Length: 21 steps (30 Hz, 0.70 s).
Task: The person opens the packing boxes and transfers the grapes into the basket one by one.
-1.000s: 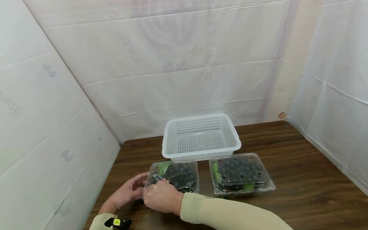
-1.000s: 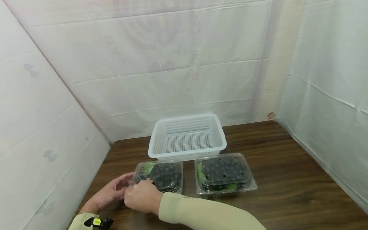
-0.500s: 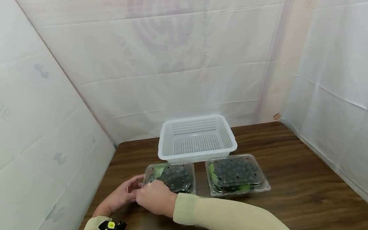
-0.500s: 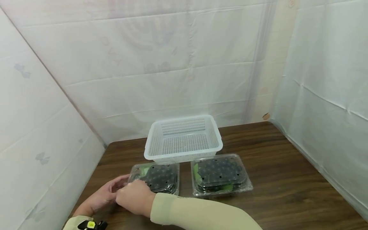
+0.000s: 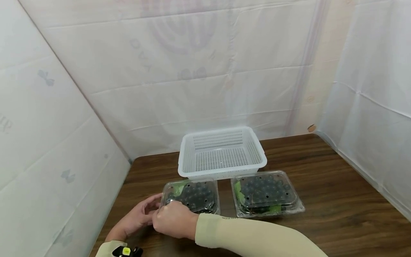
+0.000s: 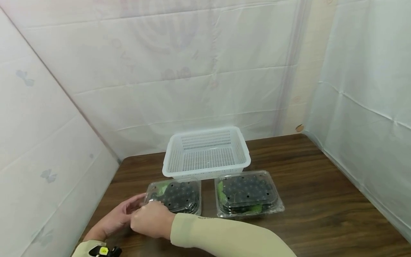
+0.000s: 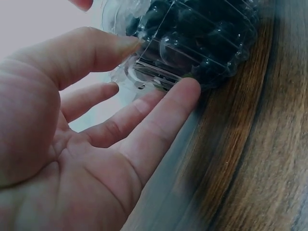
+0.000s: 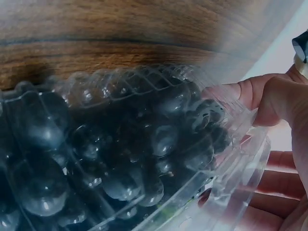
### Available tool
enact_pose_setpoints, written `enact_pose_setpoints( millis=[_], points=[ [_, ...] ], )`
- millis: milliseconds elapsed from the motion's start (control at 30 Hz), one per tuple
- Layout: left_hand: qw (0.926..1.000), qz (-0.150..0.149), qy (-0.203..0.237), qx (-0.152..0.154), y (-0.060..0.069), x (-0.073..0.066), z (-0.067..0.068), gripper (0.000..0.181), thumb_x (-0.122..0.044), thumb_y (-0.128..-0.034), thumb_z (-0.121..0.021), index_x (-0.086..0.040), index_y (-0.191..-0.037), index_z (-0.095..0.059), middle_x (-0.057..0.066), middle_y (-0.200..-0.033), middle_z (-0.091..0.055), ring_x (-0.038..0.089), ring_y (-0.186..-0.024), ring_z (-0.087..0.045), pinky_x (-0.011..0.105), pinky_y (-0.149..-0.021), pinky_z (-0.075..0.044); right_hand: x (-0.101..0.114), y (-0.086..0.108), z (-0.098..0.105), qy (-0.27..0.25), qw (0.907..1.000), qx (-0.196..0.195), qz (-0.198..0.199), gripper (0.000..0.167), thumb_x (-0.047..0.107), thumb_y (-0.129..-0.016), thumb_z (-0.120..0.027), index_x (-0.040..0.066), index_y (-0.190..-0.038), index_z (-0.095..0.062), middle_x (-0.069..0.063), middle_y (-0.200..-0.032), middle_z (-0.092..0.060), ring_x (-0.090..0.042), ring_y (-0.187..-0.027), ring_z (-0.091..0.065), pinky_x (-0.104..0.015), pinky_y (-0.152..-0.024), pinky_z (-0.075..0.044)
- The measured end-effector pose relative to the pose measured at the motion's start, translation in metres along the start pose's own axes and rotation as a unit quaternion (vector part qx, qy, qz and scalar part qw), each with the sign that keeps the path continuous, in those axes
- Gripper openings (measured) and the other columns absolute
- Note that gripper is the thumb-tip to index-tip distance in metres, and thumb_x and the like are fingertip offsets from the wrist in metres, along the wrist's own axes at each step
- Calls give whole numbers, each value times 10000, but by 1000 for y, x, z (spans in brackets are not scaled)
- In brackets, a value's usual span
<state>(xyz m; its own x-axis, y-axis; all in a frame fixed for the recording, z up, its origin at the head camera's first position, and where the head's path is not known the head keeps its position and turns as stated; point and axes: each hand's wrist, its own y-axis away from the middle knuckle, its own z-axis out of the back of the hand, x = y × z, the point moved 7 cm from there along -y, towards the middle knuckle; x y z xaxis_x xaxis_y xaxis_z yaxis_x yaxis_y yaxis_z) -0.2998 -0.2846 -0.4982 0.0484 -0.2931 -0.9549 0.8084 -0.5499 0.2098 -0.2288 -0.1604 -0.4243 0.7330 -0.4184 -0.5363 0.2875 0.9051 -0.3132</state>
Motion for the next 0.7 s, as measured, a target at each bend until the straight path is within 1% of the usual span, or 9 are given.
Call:
enact_pose_setpoints(
  millis=[133,233,300,367,467,533,600,667,700],
  points=[
    [10000,0,46,7,-1,0,0,797,-79,-987,-656,-37,-1629,-186,152,-1382,-541,204,-1155,-630,342,-855,-607,-2,0,0,19,10000,-13,-43,205,363,-1048,-558,284,-905,-681,167,-737,-630,23,-625,-625,-211,-425,-493],
    [9999,-49,83,42,-2,0,1,785,-81,-998,-645,-42,-1631,-182,114,-1382,-546,193,-1163,-631,342,-862,-608,-4,1,2,45,10000,-64,-54,216,376,-1049,-548,274,-918,-687,163,-740,-636,23,-614,-622,-202,-426,-492],
    [9999,-118,88,85,-1,-1,0,788,-73,-1003,-634,-28,-1632,-160,79,-1409,-536,170,-1177,-630,329,-870,-605,-8,0,5,139,9996,-226,-128,225,363,-1048,-536,251,-933,-694,150,-736,-640,18,-594,-617,-197,-426,-496],
    [9998,-156,74,102,-1,-1,-1,796,-67,-1008,-624,-15,-1633,-133,58,-1457,-510,129,-1184,-635,311,-884,-599,-17,-1,10,208,9984,-425,-295,231,378,-1037,-546,234,-952,-705,131,-735,-652,14,-570,-609,-190,-436,-497],
    [9998,-189,20,111,-1,-3,-4,810,-82,-1014,-617,8,-1631,-99,103,-1549,-432,76,-1214,-624,298,-928,-588,-30,-1,15,220,9969,-577,-486,222,408,-1009,-574,234,-972,-708,119,-723,-653,12,-537,-592,-177,-459,-493],
    [9999,-136,-49,64,-1,-4,-6,809,-118,-1020,-622,10,-1630,-106,154,-1575,-396,62,-1214,-619,299,-940,-585,-34,1,14,109,9973,-544,-481,223,431,-993,-589,239,-974,-701,113,-725,-656,5,-527,-587,-177,-463,-484],
    [10000,-40,-71,5,-1,-6,-7,801,-152,-1026,-623,13,-1627,-120,205,-1564,-396,85,-1215,-620,312,-941,-588,-32,7,14,29,9981,-466,-405,213,423,-987,-587,239,-995,-694,117,-726,-648,-1,-521,-577,-172,-453,-473],
    [9999,105,-95,-73,0,-6,-8,794,-179,-1031,-624,10,-1625,-132,221,-1523,-437,126,-1199,-629,320,-922,-596,-27,14,13,-2,9985,-388,-377,244,440,-999,-579,232,-1050,-697,111,-774,-666,-10,-562,-597,-170,-458,-480],
    [9997,169,-100,-110,0,-6,-7,789,-187,-1032,-625,3,-1625,-140,229,-1503,-453,150,-1191,-634,327,-913,-600,-25,18,13,-17,9983,-400,-429,246,438,-1012,-573,236,-1072,-701,106,-812,-679,-16,-593,-612,-168,-466,-488]
  ],
)
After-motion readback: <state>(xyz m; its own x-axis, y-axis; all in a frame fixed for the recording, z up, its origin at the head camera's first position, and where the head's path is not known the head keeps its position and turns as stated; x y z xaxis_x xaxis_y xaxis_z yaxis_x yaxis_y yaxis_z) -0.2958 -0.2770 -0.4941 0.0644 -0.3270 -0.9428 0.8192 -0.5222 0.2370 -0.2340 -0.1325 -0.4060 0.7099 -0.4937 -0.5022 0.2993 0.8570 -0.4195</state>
